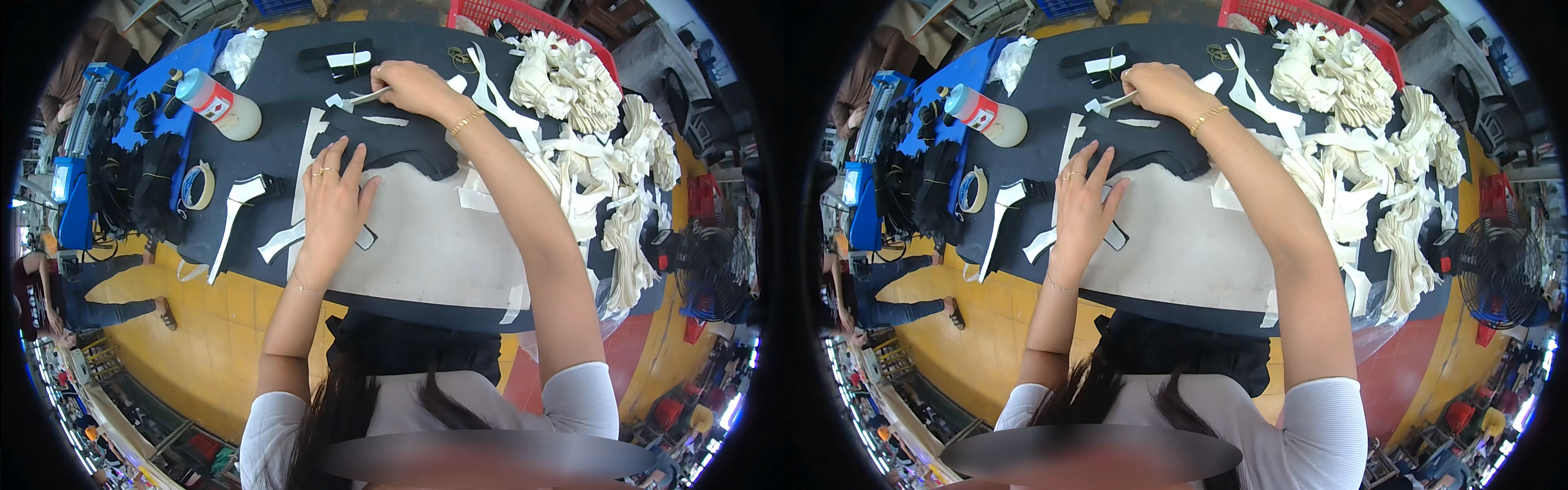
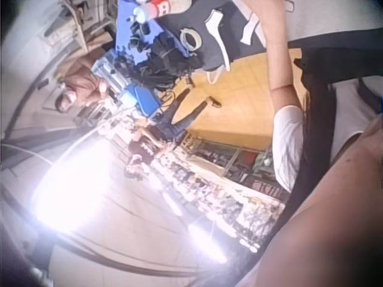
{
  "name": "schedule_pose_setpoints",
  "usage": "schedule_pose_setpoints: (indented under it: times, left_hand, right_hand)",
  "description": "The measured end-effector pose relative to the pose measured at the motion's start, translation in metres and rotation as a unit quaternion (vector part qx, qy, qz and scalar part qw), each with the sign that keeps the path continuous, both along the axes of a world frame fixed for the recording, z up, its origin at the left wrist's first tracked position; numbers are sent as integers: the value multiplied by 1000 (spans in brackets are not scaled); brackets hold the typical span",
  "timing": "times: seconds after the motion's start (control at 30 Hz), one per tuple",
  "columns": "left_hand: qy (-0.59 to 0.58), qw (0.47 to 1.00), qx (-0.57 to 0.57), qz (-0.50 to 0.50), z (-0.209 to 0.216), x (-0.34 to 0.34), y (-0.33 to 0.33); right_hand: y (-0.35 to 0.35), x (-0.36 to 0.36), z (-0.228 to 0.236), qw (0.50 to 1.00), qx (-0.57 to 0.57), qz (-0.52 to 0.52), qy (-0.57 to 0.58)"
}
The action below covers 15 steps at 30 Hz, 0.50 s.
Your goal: The person repeatedly places white fabric strips onto black fabric pieces on a table, aligns them, and stacks the assembled units. The person handles multiple fabric pieces and strips, folding and stacking them into a growing pile.
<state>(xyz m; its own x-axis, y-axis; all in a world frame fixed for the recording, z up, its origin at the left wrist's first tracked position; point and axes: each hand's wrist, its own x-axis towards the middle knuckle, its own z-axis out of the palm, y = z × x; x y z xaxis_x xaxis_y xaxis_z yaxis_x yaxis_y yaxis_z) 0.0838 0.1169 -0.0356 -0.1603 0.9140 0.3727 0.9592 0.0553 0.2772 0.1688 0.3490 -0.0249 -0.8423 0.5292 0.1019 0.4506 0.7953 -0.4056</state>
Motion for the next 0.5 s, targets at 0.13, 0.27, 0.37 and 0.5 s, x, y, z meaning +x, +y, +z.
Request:
schedule_pose_setpoints:
  times: [0.13, 0.27, 0.37, 0.5]
  left_hand:
    - [10, 1000, -11, 13, -9, -12, 9]
    - [-5, 1000, 14, 22, -8, -11, 12]
    - [-85, 995, 55, 6, 6, 0, 9]
    - [-516, 845, 58, -123, 33, 24, -15]
  right_hand:
    - [-15, 34, 30, 944, 216, 35, 248]
    - [-48, 77, 63, 869, 361, 89, 328]
    - [-80, 105, 82, 848, 391, 112, 338]
    - [-122, 129, 89, 868, 354, 108, 331]
